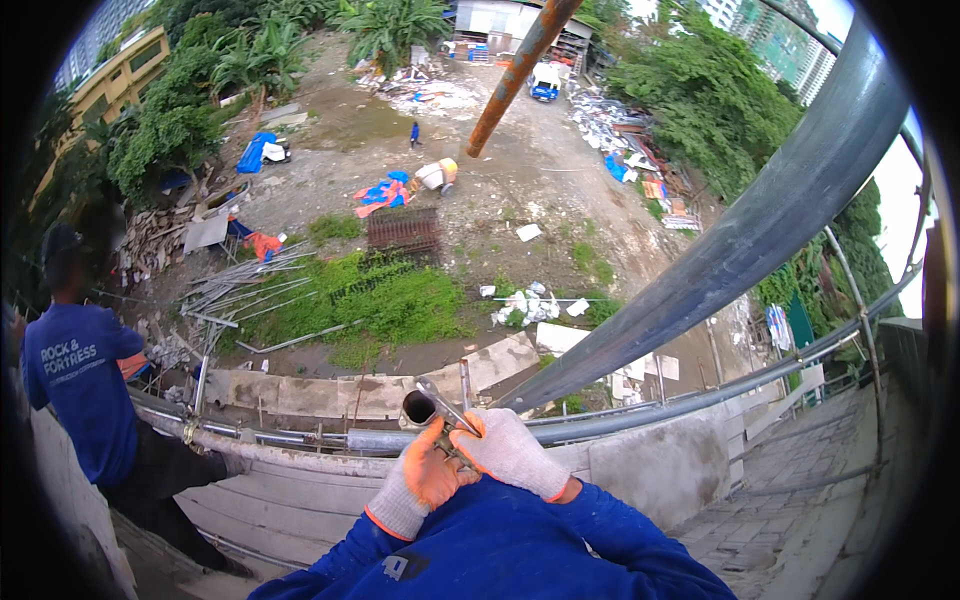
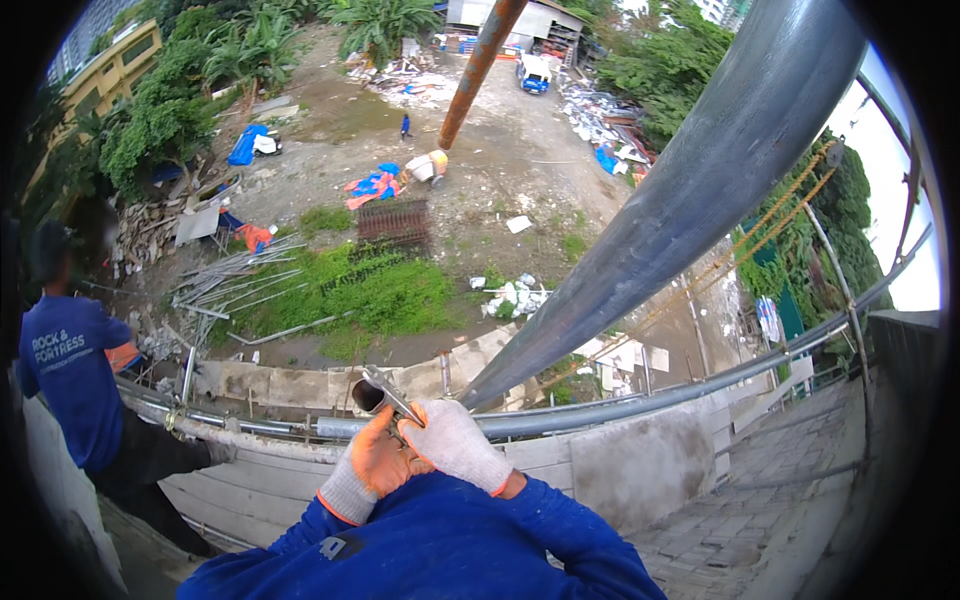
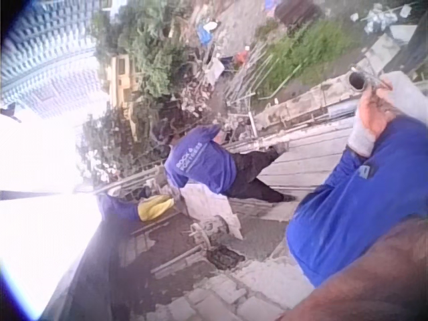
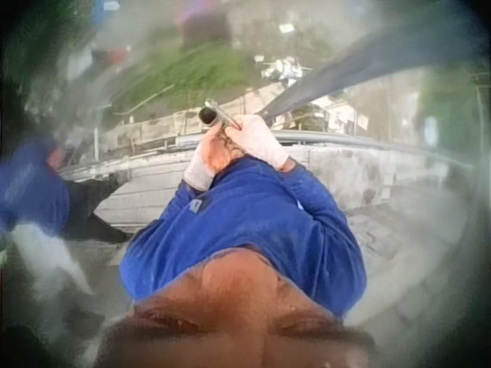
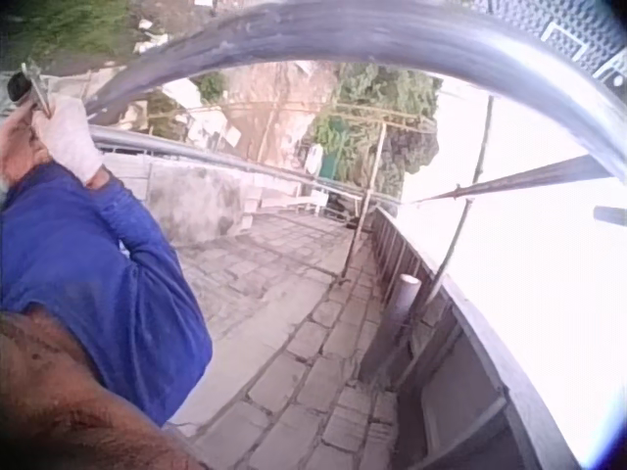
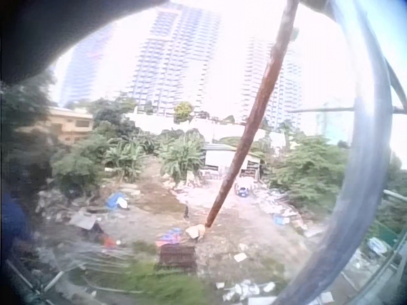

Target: The person assembles a metal scaffolding structure on the exterior of a building. They lift and position vertical and horizontal metal poles, secure them using clamps, and tighten the connections with a wrench. The person works on a wooden plank platform attached to the building wall.

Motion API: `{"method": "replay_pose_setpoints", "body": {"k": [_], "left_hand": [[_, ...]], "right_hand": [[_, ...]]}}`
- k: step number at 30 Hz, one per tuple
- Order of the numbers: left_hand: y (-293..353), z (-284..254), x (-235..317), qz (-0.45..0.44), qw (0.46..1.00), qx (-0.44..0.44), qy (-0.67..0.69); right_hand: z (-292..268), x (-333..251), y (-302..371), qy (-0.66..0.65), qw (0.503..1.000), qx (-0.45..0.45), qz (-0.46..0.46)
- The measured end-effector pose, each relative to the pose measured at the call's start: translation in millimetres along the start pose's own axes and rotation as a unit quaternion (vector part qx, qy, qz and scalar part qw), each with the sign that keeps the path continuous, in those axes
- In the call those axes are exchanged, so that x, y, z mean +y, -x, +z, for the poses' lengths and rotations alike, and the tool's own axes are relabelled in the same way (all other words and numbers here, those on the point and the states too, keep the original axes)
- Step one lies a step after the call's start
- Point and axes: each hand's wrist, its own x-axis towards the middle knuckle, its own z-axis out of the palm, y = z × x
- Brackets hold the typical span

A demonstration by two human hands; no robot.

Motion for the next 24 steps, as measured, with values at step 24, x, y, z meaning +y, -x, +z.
{"method": "replay_pose_setpoints", "body": {"k": [24], "left_hand": [[-78,-23,-21,0.233,0.937,-0.222,0.136]], "right_hand": [[-68,-74,-7,-0.206,0.977,-0.041,0.034]]}}
